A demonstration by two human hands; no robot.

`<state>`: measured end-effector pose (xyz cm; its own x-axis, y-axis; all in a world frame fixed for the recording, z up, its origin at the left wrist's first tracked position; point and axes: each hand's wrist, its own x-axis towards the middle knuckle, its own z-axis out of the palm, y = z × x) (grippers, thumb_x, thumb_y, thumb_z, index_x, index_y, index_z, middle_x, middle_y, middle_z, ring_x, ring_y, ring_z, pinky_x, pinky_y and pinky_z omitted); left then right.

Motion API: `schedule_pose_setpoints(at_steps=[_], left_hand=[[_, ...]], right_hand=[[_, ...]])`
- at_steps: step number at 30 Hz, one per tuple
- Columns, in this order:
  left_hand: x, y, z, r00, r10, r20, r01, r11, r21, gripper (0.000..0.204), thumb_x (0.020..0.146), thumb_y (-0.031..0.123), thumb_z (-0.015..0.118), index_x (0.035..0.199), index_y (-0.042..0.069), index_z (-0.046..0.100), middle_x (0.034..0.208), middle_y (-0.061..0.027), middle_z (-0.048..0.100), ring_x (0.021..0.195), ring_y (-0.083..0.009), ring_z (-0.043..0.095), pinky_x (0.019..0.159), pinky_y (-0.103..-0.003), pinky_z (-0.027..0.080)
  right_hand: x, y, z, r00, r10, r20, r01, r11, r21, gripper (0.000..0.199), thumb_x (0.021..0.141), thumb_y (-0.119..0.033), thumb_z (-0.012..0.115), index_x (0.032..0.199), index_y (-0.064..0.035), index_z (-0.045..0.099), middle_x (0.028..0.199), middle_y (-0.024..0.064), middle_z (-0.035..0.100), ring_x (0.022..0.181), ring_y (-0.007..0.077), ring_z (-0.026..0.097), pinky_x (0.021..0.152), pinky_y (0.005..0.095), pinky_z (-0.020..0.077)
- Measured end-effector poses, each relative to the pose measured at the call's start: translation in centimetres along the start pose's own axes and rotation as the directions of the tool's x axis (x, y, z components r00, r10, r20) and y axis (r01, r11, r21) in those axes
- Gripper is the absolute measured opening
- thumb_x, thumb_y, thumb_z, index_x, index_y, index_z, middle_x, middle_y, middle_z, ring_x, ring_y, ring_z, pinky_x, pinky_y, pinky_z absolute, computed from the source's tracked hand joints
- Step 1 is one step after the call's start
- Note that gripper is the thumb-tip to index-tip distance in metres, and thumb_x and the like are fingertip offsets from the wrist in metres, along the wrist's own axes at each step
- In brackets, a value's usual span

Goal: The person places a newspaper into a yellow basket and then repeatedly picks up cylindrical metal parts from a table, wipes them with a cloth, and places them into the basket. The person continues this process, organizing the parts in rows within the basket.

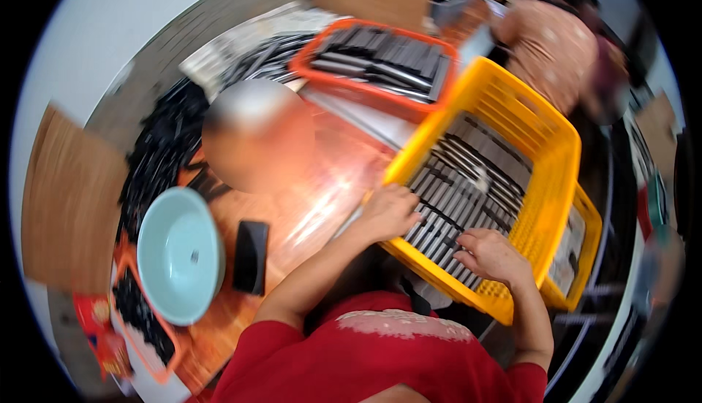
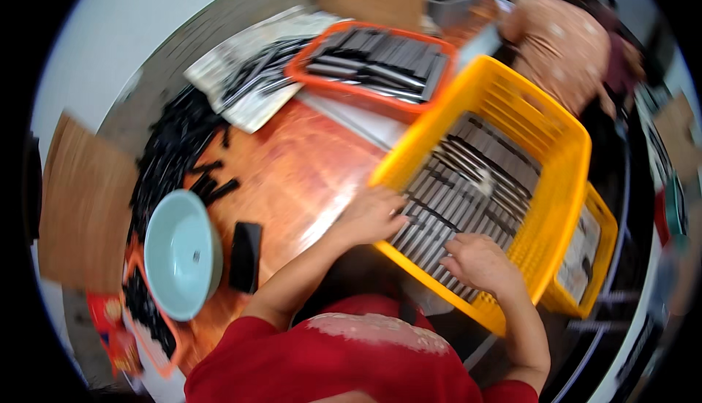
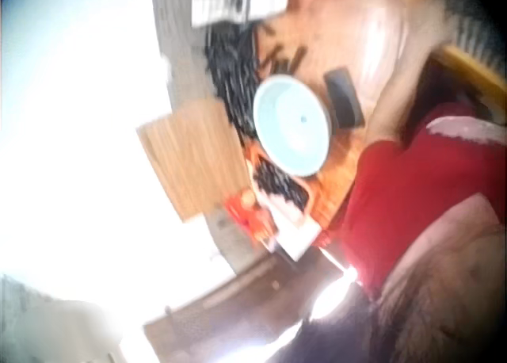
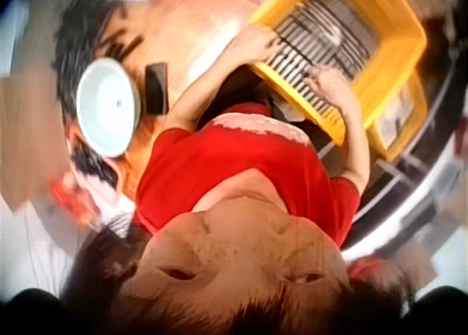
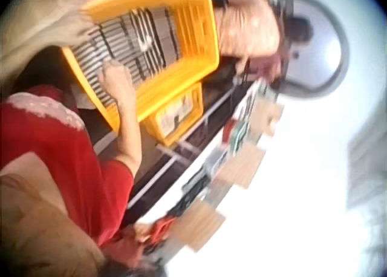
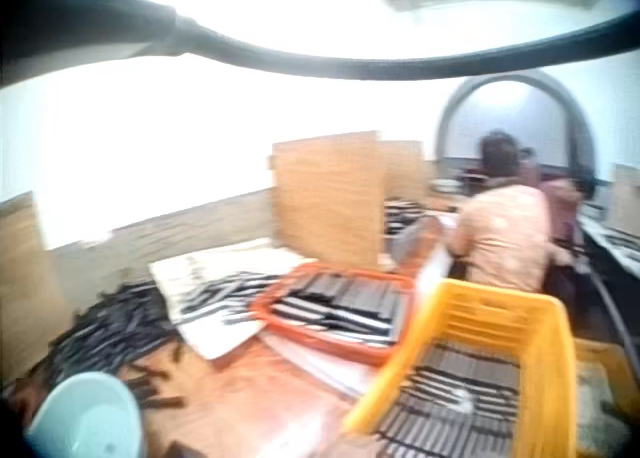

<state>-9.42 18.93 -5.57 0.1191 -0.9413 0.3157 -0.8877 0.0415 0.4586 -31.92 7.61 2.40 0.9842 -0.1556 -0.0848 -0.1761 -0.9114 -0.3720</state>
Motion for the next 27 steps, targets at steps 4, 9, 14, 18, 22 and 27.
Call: schedule_pose_setpoints(at_steps=[4,9,14,18,22,27], left_hand=[[1.1,1.1,-0.2,0.991,-0.013,0.131,0.009,1.000,0.027,0.037,0.078,0.034,0.064,0.095,0.001,0.065,0.090,-0.0160,0.065,0.090,-0.0320,0.060,0.082,-0.040,0.046],[1.0,2.2,-0.5,0.997,0.020,0.077,-0.024,0.999,0.049,0.034,0.076,0.029,0.067,0.093,0.000,0.066,0.091,-0.0181,0.065,0.090,-0.0340,0.060,0.080,-0.042,0.047],[1.1,3.2,0.1,0.994,-0.023,0.105,0.012,0.994,0.105,0.029,0.078,0.026,0.067,0.094,0.001,0.066,0.089,-0.0121,0.067,0.092,-0.0265,0.061,0.106,-0.049,0.019],[0.9,3.6,0.1,0.982,-0.100,0.160,0.080,0.988,0.129,0.032,0.077,0.026,0.067,0.097,0.001,0.066,0.091,-0.0128,0.066,0.095,-0.0267,0.060,0.108,-0.051,0.015],[0.7,3.5,0.2,0.980,-0.113,0.163,0.093,0.987,0.129,0.031,0.079,0.025,0.067,0.097,0.001,0.066,0.088,-0.0121,0.066,0.095,-0.0267,0.059,0.110,-0.051,0.012],[0.9,3.5,0.4,0.974,-0.134,0.182,0.104,0.981,0.165,0.030,0.078,0.023,0.067,0.098,0.000,0.065,0.086,-0.0122,0.066,0.093,-0.0271,0.060,0.110,-0.051,0.011]], right_hand=[[-6.5,0.1,1.7,0.955,0.201,-0.217,-0.183,0.978,0.099,0.020,0.079,-0.018,0.062,0.088,0.0001,0.061,0.085,0.0149,0.061,0.083,0.0329,0.059,0.074,0.0409,0.0477],[-12.3,0.4,4.6,0.681,0.445,-0.582,-0.516,0.855,0.050,0.019,0.078,-0.016,0.064,0.089,-0.0014,0.064,0.108,0.0112,0.060,0.110,0.0273,0.052,0.098,0.0504,0.0331],[-15.9,2.6,8.1,0.532,0.514,-0.673,-0.657,0.751,0.054,0.016,0.074,-0.020,0.065,0.079,-0.0042,0.065,0.094,0.0087,0.063,0.102,0.0237,0.056,0.103,0.0542,0.0273],[-15.6,1.3,6.9,0.565,0.546,-0.619,-0.655,0.753,0.066,0.018,0.078,-0.021,0.060,0.067,-0.0075,0.065,0.071,0.0056,0.060,0.081,0.0238,0.060,0.104,0.0585,0.0231],[-15.9,1.5,7.2,0.564,0.552,-0.615,-0.654,0.752,0.075,0.018,0.078,-0.023,0.064,0.067,-0.0082,0.063,0.070,0.0040,0.060,0.080,0.0218,0.060,0.103,0.0550,0.0255],[-16.1,1.5,7.4,0.551,0.506,-0.664,-0.617,0.783,0.085,0.018,0.077,-0.020,0.064,0.064,-0.0080,0.061,0.067,0.0045,0.058,0.076,0.0224,0.059,0.103,0.0560,0.0264]])
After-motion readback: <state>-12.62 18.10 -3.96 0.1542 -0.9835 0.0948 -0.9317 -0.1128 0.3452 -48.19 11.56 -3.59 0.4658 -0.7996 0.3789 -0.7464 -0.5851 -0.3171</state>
